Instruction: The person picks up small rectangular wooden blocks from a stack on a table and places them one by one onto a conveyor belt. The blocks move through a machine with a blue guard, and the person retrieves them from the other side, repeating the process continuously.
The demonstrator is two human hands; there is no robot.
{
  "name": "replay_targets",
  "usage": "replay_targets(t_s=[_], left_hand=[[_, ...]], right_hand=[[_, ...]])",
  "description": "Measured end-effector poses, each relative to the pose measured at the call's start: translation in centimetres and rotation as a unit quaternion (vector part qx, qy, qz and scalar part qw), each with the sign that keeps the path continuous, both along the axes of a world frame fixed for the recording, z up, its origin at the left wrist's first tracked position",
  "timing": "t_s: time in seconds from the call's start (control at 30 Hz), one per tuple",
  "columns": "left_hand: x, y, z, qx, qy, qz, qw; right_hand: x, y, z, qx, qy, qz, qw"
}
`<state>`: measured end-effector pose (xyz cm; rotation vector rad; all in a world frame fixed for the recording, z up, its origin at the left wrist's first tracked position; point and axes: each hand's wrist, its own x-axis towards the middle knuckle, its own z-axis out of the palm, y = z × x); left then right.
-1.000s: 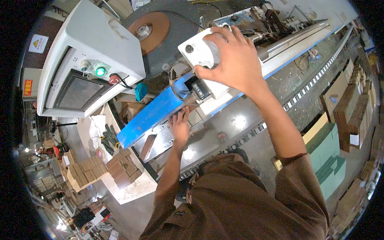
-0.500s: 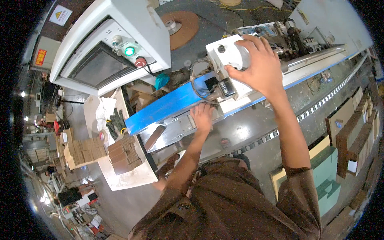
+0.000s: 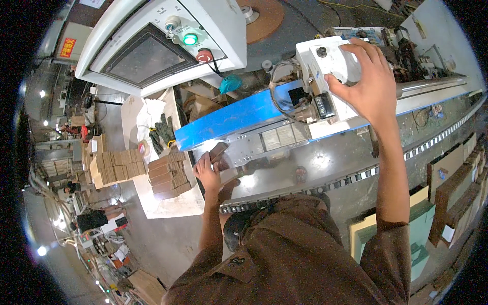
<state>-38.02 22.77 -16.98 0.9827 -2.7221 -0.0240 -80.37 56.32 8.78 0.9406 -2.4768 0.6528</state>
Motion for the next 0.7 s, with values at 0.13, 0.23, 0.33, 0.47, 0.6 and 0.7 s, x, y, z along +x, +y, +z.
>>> replay_targets(t_s=[0.13,0.23,0.33,0.47,0.6,0.7], left_hand=[[-1.9,0.3,1.3,0.019,0.001,-0.026,0.999],[-6.1,4.2,1.8,0.033,0.075,-0.062,0.995],[-10.6,8.2,0.1,0.087,0.072,-0.130,0.985],[-16.4,10.9,-2.9,0.071,0.058,-0.174,0.981],[-17.4,11.6,-4.2,0.020,0.053,-0.207,0.977],[-17.5,11.4,-4.0,0.003,0.067,-0.229,0.971]], right_hand=[[-0.2,0.3,-0.1,0.006,0.004,-0.001,1.000],[-0.2,0.1,0.0,0.007,-0.007,-0.001,1.000],[-0.2,0.0,-0.3,0.010,-0.016,-0.009,1.000],[0.0,0.0,0.0,0.010,-0.037,-0.016,0.999],[0.2,0.1,0.1,0.011,-0.045,-0.017,0.999],[-0.2,0.4,-0.2,0.013,-0.027,-0.008,1.000]])
